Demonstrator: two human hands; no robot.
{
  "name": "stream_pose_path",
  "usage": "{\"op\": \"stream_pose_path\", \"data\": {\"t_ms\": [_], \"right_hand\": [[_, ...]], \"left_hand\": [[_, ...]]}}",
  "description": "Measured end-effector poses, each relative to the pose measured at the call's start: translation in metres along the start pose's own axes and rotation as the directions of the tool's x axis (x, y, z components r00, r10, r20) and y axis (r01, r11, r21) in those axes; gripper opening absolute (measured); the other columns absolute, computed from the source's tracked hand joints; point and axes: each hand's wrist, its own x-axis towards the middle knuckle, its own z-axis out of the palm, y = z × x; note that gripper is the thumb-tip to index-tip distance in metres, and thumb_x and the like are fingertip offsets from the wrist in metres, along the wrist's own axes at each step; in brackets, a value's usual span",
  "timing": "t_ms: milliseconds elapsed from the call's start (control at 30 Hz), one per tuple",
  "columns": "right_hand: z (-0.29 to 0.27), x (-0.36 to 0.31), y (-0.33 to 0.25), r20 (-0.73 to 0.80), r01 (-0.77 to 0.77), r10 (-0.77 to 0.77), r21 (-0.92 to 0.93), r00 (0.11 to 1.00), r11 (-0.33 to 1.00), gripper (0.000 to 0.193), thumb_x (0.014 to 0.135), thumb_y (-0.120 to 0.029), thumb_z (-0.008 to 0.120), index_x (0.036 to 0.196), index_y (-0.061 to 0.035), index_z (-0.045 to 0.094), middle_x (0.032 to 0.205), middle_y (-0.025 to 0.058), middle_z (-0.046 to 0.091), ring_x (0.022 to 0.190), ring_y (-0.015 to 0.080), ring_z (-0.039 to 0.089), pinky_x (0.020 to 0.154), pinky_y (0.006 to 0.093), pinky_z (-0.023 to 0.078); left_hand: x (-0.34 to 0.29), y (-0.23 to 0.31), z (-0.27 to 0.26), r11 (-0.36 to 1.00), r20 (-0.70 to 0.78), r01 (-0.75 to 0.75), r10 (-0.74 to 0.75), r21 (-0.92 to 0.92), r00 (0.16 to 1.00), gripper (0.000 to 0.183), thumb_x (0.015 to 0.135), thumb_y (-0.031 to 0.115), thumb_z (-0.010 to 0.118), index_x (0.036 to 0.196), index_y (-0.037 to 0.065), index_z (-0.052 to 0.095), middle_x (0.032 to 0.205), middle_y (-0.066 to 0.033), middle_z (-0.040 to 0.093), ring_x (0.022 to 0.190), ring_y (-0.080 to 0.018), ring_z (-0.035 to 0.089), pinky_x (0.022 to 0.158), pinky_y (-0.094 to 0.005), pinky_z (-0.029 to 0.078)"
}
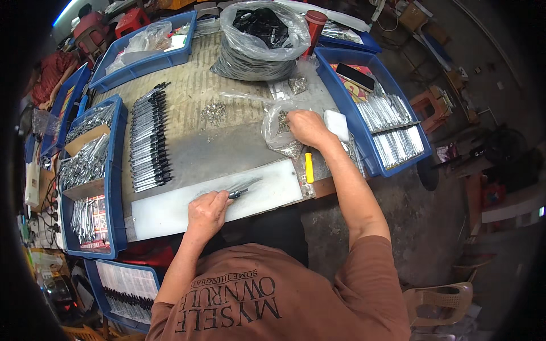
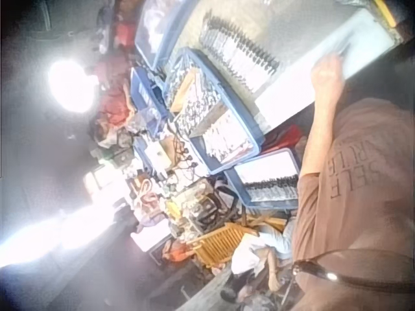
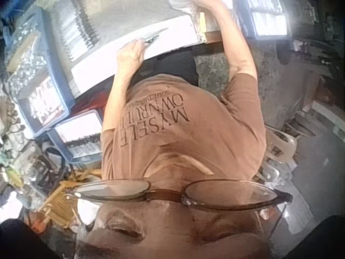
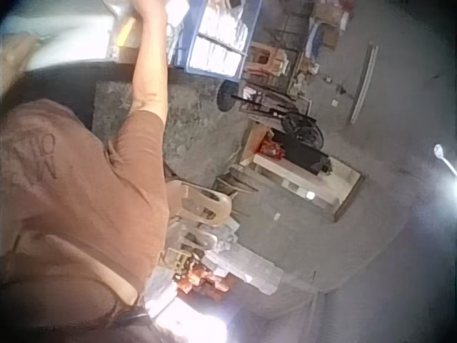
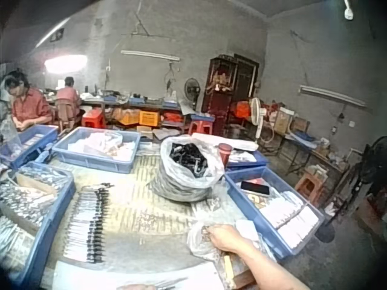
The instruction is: The person assembles small components by inserting metal pins into black plastic caps by hand and arranges the assembled pieces into rows on the table.
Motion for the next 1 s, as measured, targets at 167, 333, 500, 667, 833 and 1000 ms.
{"op": "stream_pose_path", "data": {"t_ms": [167, 333, 500, 667, 833, 1000], "right_hand": [[0.001, -0.003, 0.005, -0.057, -0.04, 0.049, 0.153, 0.997, 0.987, 0.019, 0.079, -0.015, 0.049, 0.082, 0.0, 0.061, 0.087, 0.019, 0.061, 0.086, 0.0351, 0.057, 0.078, 0.042, 0.044], [-0.002, -0.003, 0.008, -0.022, -0.086, 0.094, 0.243, 0.995, 0.966, 0.022, 0.079, -0.018, 0.052, 0.089, -0.0006, 0.062, 0.089, 0.0194, 0.061, 0.087, 0.0352, 0.057, 0.078, 0.041, 0.043], [-0.011, -0.01, 0.004, -0.007, -0.147, 0.162, 0.376, 0.987, 0.915, 0.021, 0.079, -0.017, 0.054, 0.087, 0.0009, 0.061, 0.082, 0.0188, 0.061, 0.079, 0.0331, 0.058, 0.071, 0.0388, 0.044], [-0.015, -0.021, -0.01, 0.064, -0.192, 0.19, 0.573, 0.98, 0.796, 0.017, 0.081, -0.014, 0.055, 0.083, 0.0027, 0.057, 0.065, 0.004, 0.053, 0.065, 0.0104, 0.047, 0.059, 0.0277, 0.04], [-0.017, -0.043, -0.047, 0.183, -0.13, 0.042, 0.503, 0.982, 0.854, 0.016, 0.079, -0.013, 0.055, 0.08, 0.0028, 0.058, 0.067, 0.0087, 0.057, 0.065, 0.0177, 0.054, 0.062, 0.0306, 0.043], [0.004, -0.064, -0.061, 0.157, 0.019, -0.062, 0.262, 0.986, 0.965, 0.017, 0.078, -0.014, 0.055, 0.081, 0.0017, 0.06, 0.077, 0.0193, 0.061, 0.076, 0.035, 0.058, 0.069, 0.0396, 0.045]], "left_hand": [[0.0, -0.001, 0.002, 1.0, -0.002, -0.007, 0.007, 0.005, 1.0, 0.016, 0.07, 0.008, 0.066, 0.078, 0.005, 0.052, 0.059, -0.0069, 0.051, 0.052, -0.0241, 0.054, 0.046, -0.0347, 0.043], [0.0, -0.002, 0.002, 1.0, -0.02, -0.022, 0.022, 0.001, 1.0, 0.017, 0.07, 0.008, 0.066, 0.079, 0.005, 0.052, 0.059, -0.0068, 0.051, 0.052, -0.0239, 0.054, 0.046, -0.0347, 0.043], [0.0, 0.0, 0.002, 1.0, -0.031, -0.024, 0.024, 0.004, 0.999, 0.017, 0.07, 0.008, 0.066, 0.08, 0.005, 0.053, 0.059, -0.0069, 0.051, 0.052, -0.024, 0.054, 0.046, -0.0347, 0.043], [-0.002, -0.001, 0.002, 1.0, -0.009, -0.009, 0.009, 0.015, 1.0, 0.014, 0.073, 0.011, 0.062, 0.074, 0.006, 0.049, 0.059, -0.0064, 0.047, 0.053, -0.0231, 0.054, 0.046, -0.0346, 0.044], [-0.003, -0.003, 0.002, 1.0, -0.019, -0.012, 0.011, -0.01, 1.0, 0.016, 0.07, 0.008, 0.066, 0.079, 0.005, 0.052, 0.058, -0.0067, 0.05, 0.051, -0.0236, 0.053, 0.045, -0.0345, 0.042], [0.0, -0.002, 0.002, 1.0, -0.022, -0.009, 0.008, -0.027, 1.0, 0.015, 0.071, 0.008, 0.066, 0.078, 0.005, 0.053, 0.058, -0.0065, 0.049, 0.051, -0.0232, 0.053, 0.045, -0.0343, 0.042]]}}
